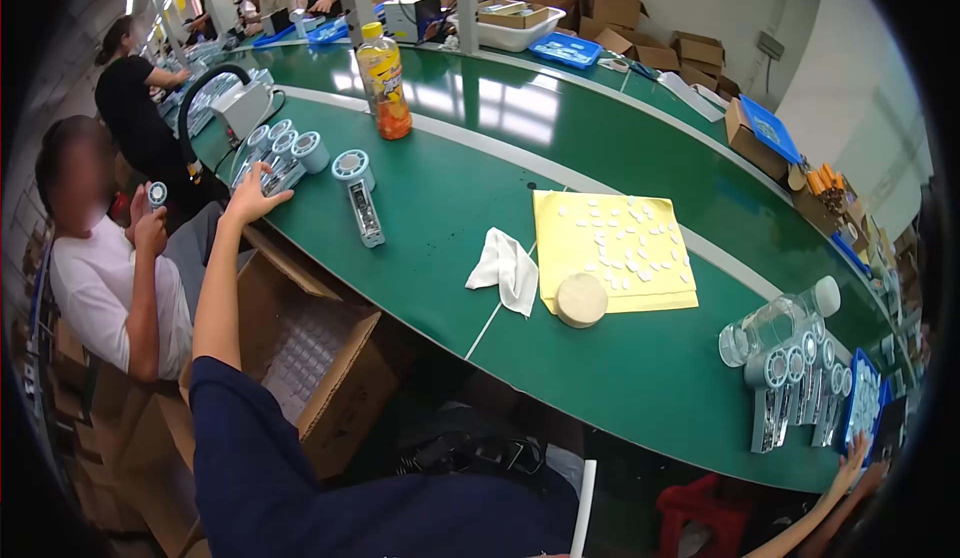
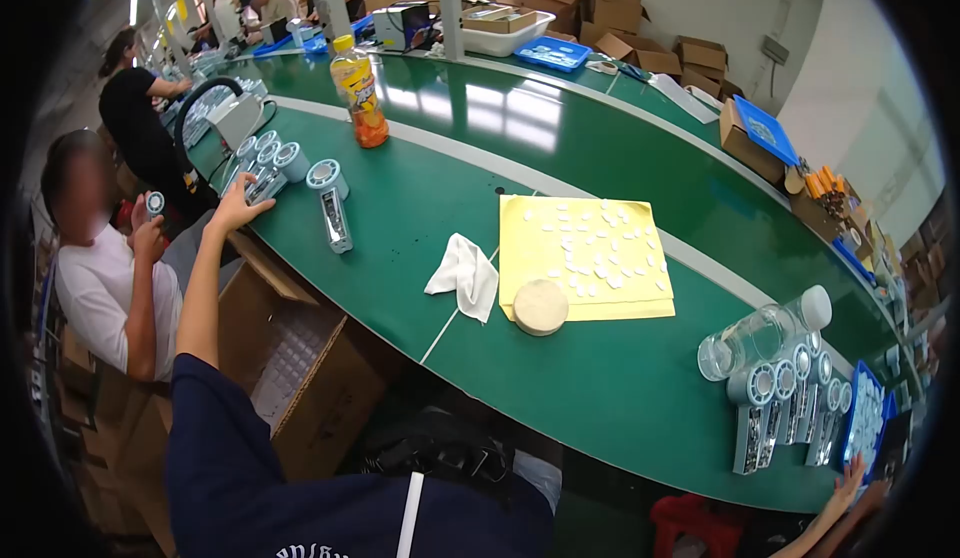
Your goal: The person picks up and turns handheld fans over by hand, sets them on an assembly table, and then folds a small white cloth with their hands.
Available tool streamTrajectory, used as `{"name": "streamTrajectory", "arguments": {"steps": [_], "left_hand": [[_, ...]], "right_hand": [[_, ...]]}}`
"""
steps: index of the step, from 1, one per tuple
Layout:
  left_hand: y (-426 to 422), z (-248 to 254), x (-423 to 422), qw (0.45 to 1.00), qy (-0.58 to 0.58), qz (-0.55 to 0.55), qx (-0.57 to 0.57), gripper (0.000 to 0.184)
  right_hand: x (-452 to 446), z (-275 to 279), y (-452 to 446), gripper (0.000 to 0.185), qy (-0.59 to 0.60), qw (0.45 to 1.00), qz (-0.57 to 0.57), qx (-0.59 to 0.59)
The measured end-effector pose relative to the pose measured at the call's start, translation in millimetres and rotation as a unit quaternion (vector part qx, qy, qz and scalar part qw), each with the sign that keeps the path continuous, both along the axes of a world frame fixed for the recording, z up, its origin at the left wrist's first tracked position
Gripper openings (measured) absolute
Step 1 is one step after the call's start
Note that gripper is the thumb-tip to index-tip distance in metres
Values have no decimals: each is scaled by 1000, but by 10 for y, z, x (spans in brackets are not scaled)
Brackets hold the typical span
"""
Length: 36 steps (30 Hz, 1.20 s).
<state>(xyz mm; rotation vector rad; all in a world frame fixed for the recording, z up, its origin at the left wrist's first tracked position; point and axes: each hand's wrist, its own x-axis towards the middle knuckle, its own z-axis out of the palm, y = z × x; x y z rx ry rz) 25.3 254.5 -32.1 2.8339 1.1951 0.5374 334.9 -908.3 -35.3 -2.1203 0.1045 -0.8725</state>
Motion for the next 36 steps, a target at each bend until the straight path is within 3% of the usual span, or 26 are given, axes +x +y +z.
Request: {"name": "streamTrajectory", "arguments": {"steps": [2, 4, 7, 8, 10, 11, 12, 13, 14, 16, 17, 19, 23, 24, 25, 27, 30, 33, 36], "left_hand": [[60, 24, 115, 998, 60, 34, -10, 76], [-68, 190, 206, 995, 48, 69, -45, 76], [-308, 242, 297, 994, 2, 111, -20, 85], [-453, 249, 292, 993, -33, 114, 8, 89], [-637, 199, 136, 988, -97, 116, 30, 101], [-854, 291, 47, 978, -160, 112, -70, 100], [-1206, 476, -27, 955, -221, 107, -168, 98], [-1475, 548, -90, 918, -278, 101, -264, 96], [-1601, 502, -165, 901, -325, 59, -280, 90], [-1954, 459, -219, 883, -401, -41, -241, 74], [-2322, 551, -170, 869, -428, -62, -240, 71], [-2978, 651, -2, 855, -462, -109, -211, 72], [-3834, 369, 213, 802, -436, -169, -371, 82], [-3995, 169, 354, 767, -474, -191, -387, 91], [-4080, -27, 465, 811, -442, -173, -342, 101], [-4298, -74, 598, 848, -393, -195, -296, 108], [-4391, -241, 775, 823, -381, -312, -284, 112], [-4472, -271, 792, 741, -370, -321, -459, 113], [-4462, -228, 748, 650, -373, -366, -552, 108]], "right_hand": [[-340, 131, 259, 47, -51, 998, -29, 1], [-608, 211, 544, 45, -78, 997, -11, 10], [-911, 145, 1474, 42, -59, 986, 144, 63], [-1038, 150, 2070, 36, -46, 945, 202, 253], [-1356, 116, 3438, 25, -3, 939, 254, 232], [-1443, 111, 3806, 24, 54, 927, 344, 142], [-1499, 83, 4178, 28, 113, 823, 449, 329], [-1514, -72, 4454, 48, 153, 781, 503, 338], [-1573, -88, 4844, 42, 158, 738, 547, 363], [-1694, 24, 5342, 29, 313, 702, 580, 270], [-1724, 5, 5610, 26, 332, 624, 642, 296], [-1771, -26, 6114, 41, 296, 553, 719, 299], [-1972, 205, 6543, 88, 223, 569, 723, 321], [-2002, 232, 6556, 101, 206, 562, 728, 333], [-2052, 244, 6504, 106, 174, 634, 696, 287], [-2114, 188, 6453, 96, 97, 745, 614, 241], [-2116, -96, 6384, 82, 145, 803, 525, 241], [-2158, -168, 6403, 52, 96, 790, 468, 384], [-2119, -108, 6267, 49, 100, 787, 451, 409]]}}
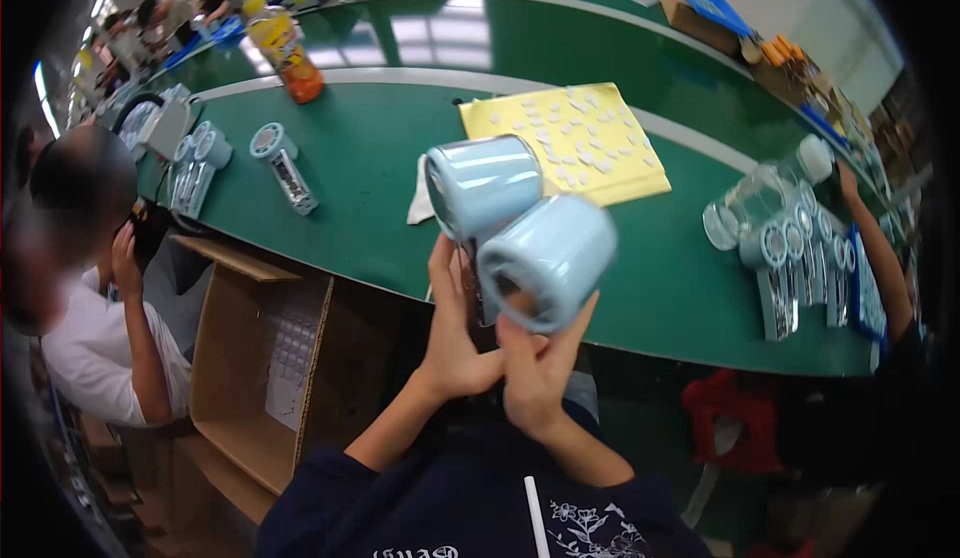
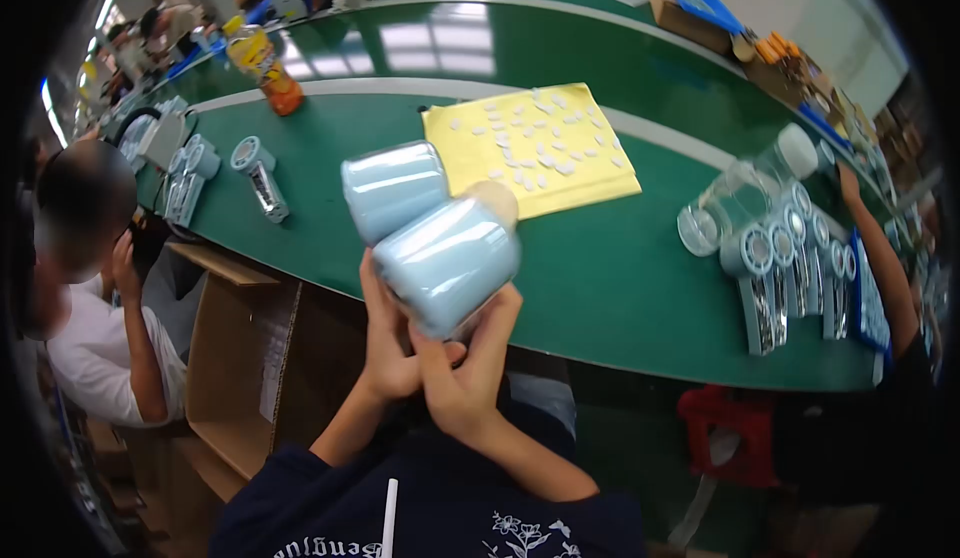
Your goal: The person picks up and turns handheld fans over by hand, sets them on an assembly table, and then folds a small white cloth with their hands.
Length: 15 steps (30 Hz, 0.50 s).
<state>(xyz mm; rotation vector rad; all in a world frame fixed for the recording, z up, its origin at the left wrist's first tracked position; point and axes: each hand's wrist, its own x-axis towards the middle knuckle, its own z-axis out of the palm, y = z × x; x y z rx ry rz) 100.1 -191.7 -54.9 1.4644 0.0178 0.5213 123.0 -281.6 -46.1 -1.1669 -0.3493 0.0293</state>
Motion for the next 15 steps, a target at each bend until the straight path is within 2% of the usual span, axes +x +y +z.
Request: {"name": "streamTrajectory", "arguments": {"steps": [1, 2, 3, 5, 7, 8, 12, 15], "left_hand": [[44, 76, 6, 999, -29, -29, -19, 105], [95, 100, 17, 982, -47, -100, -150, 98], [117, 140, 8, 990, -35, -92, -105, 89], [61, 318, -29, 988, 15, -34, -150, 77], [64, 394, -79, 985, 19, -54, -163, 70], [66, 413, -85, 983, 17, -63, -171, 67], [17, 398, -128, 963, 17, -78, -256, 66], [104, 336, -191, 943, -24, -115, -312, 67]], "right_hand": [[53, 109, -21, 48, 23, 999, -3, 35], [148, 273, -77, 43, 111, 990, 32, 75], [284, 191, -174, 33, 126, 978, 106, 124], [448, 181, -240, 44, 163, 974, 131, 90], [483, 125, -294, 53, 195, 944, 215, 157], [456, 98, -278, 52, 193, 933, 236, 190], [334, 123, -202, 59, 220, 885, 294, 287], [316, 157, -227, 67, 217, 887, 308, 269]]}}
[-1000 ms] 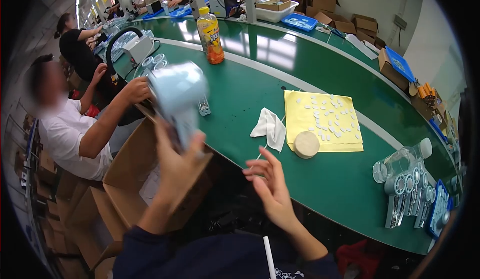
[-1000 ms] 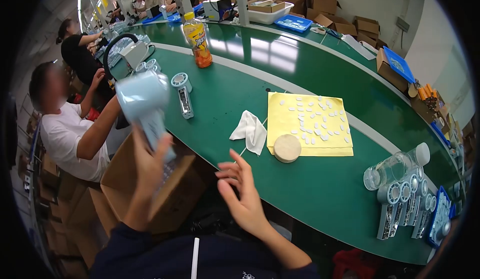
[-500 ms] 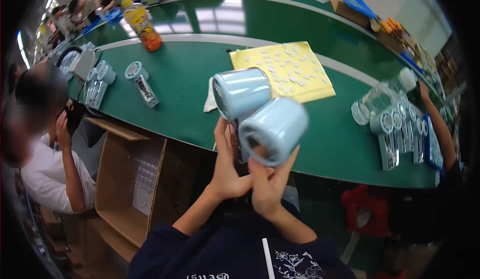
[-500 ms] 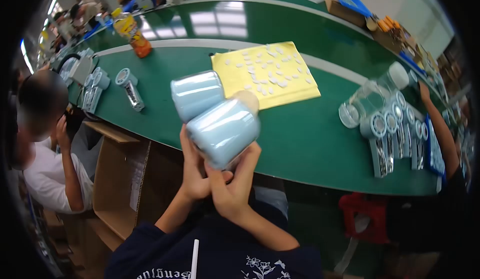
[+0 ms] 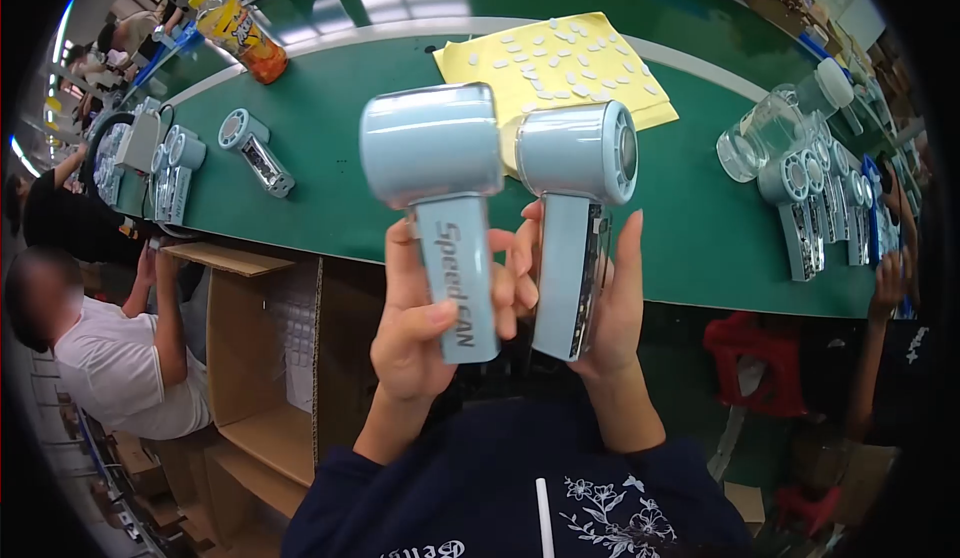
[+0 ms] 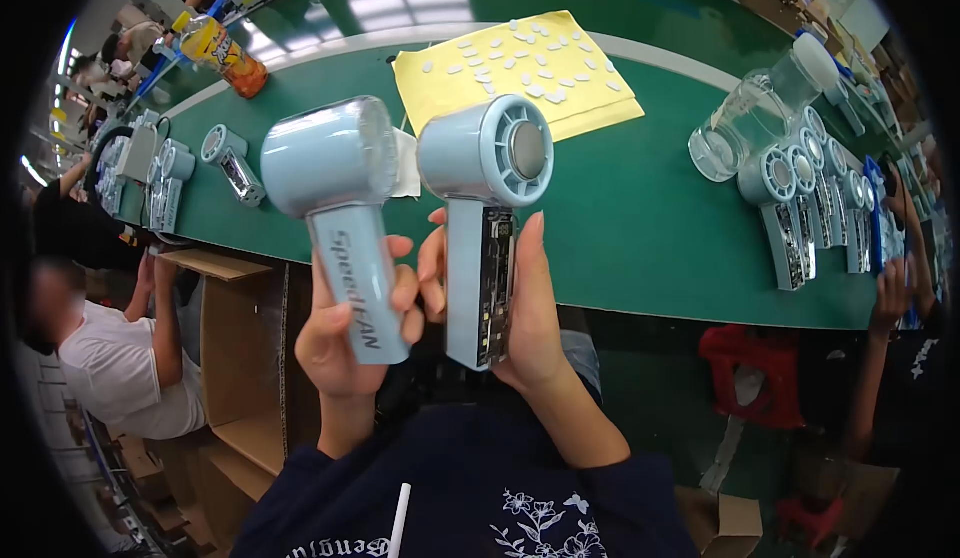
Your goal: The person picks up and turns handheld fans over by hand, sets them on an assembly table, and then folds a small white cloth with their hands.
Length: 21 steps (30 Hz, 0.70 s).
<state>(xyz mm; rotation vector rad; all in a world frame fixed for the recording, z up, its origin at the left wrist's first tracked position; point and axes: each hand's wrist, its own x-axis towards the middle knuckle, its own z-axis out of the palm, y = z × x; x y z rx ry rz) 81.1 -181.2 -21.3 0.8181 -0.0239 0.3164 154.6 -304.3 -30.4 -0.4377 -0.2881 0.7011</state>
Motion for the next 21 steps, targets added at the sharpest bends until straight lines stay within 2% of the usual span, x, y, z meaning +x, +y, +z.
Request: {"name": "streamTrajectory", "arguments": {"steps": [4, 5, 9, 11, 13, 16, 17, 20, 21], "left_hand": [[121, -48, -34, 992, -26, -43, -119, 57], [121, -54, -35, 996, -25, -44, -78, 51], [49, -32, -66, 996, -4, -61, -66, 44], [70, -64, -68, 996, -18, -76, -51, 47], [21, -13, -79, 998, -8, -55, -24, 54], [-107, 109, -78, 998, 50, 3, -30, 53], [-32, 45, -93, 998, 38, -58, 8, 52], [-37, 42, -75, 995, 33, -75, 51, 52], [-76, 71, -79, 996, 57, -50, 52, 52]], "right_hand": [[-71, 43, -7, 75, -24, 1000, 10, 16], [-57, -15, -1, 80, -44, 999, 16, 15], [-90, 43, 12, 82, -50, 997, 17, -58], [-99, -1, 20, 82, -91, 994, 1, -55], [-86, -7, 8, 81, -64, 995, 11, -72], [-49, 1, -27, 79, -52, 995, 17, -80], [-48, -2, -37, 79, -47, 996, 17, -73], [-53, -34, -60, 78, -50, 996, 11, -70], [-34, -42, -77, 77, -58, 996, 12, -69]]}}
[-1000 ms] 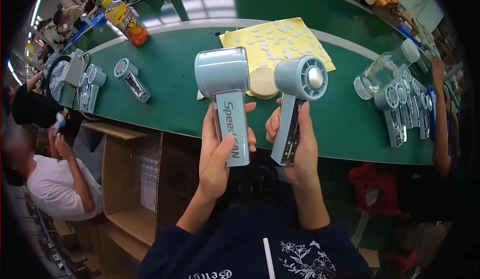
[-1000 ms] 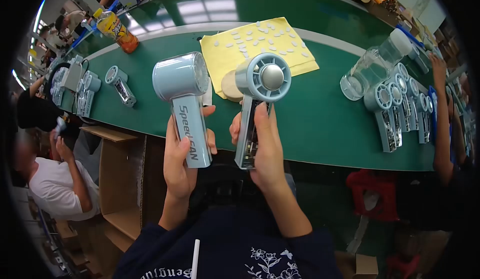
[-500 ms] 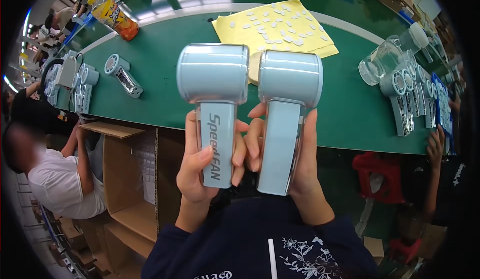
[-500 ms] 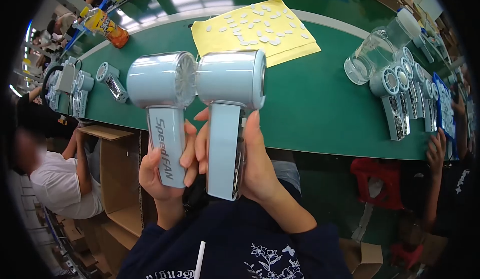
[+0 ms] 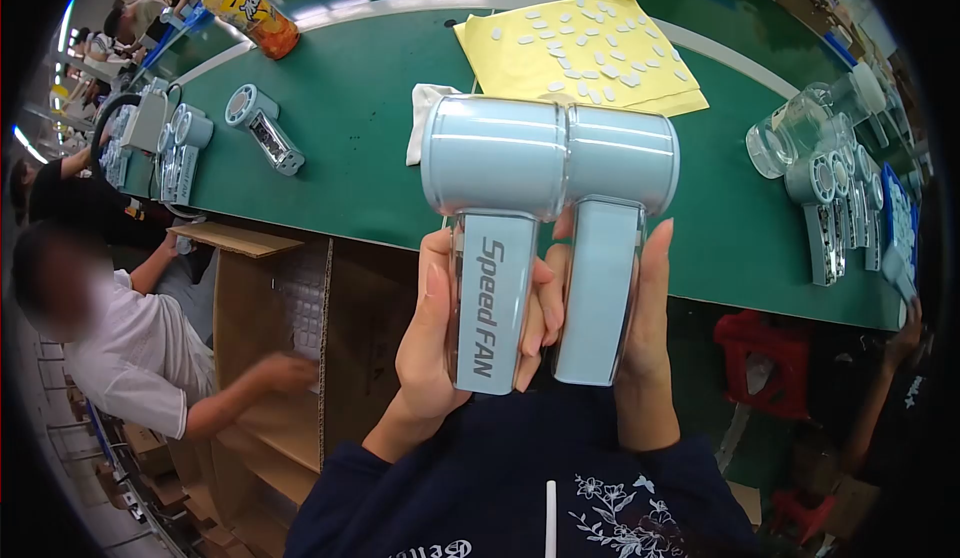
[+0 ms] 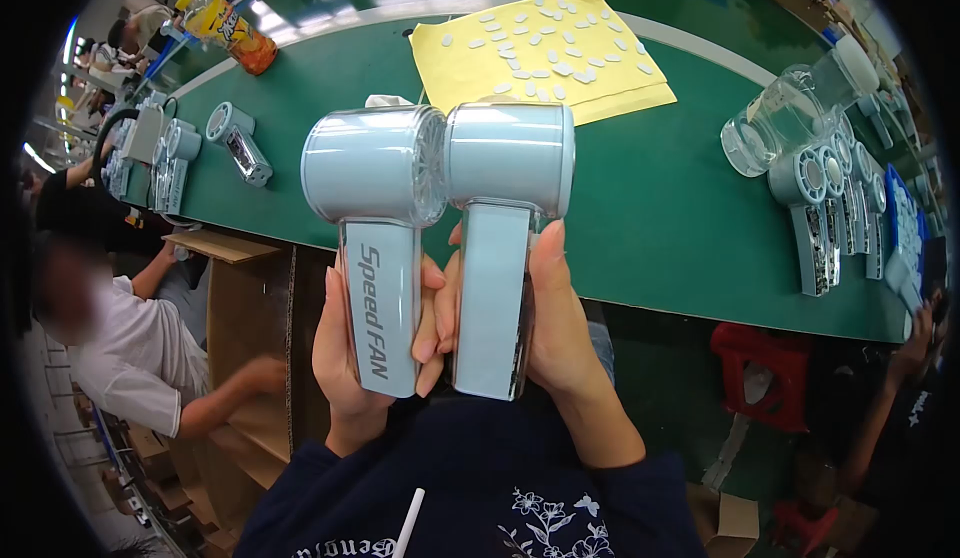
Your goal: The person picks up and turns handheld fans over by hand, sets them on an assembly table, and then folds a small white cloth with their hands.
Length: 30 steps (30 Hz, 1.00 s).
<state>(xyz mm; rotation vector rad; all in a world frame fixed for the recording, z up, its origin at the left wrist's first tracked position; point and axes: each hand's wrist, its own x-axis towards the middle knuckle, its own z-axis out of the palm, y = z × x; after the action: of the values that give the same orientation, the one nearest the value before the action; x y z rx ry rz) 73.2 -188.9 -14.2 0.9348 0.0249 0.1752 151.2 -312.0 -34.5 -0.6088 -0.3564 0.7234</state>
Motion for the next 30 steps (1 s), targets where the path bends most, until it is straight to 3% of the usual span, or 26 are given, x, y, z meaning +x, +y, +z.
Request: {"name": "streamTrajectory", "arguments": {"steps": [3, 7, 10, 13, 16, 18, 20, 22, 23, 25, 26, 28, 30], "left_hand": [[-63, 45, 8, 999, 1, 29, -25, 50], [5, -37, 17, 999, -41, -20, -1, 49], [4, -95, 14, 998, -54, -20, -19, 50], [247, -410, 74, 989, -109, -86, 53, 62], [525, -726, -33, 949, -33, -51, 309, 91], [591, -839, 2, 866, -72, 24, 494, 88], [491, -805, 37, 862, -138, 115, 473, 76], [509, -780, 113, 792, -194, 179, 551, 61], [472, -763, 97, 817, -133, 198, 526, 52], [398, -731, 67, 859, -13, 235, 456, 34], [451, -825, 52, 855, -20, 245, 457, 34], [454, -712, 210, 792, -148, 328, 493, 38], [451, -645, 312, 725, -240, 396, 510, 42]], "right_hand": [[16, -27, -20, 76, -18, 1000, 2, -1], [32, -20, -41, 72, -37, 999, 8, -8], [54, -93, -54, 52, -5, 999, 19, 29], [99, -217, -183, 30, -122, 989, -5, -83], [87, -183, -223, 27, -291, 925, -68, -234], [83, -204, -192, 28, -396, 868, -116, -275], [78, -254, -127, 31, -455, 822, -172, -296], [105, -214, -47, 24, -480, 810, -217, -259], [154, -142, -5, 21, -499, 795, -250, -239], [207, -112, 21, 21, -573, 712, -310, -263], [215, -90, 16, 21, -591, 684, -329, -274], [213, -80, 22, 26, -603, 650, -361, -288], [197, -140, 46, 27, -581, 665, -368, -289]]}}
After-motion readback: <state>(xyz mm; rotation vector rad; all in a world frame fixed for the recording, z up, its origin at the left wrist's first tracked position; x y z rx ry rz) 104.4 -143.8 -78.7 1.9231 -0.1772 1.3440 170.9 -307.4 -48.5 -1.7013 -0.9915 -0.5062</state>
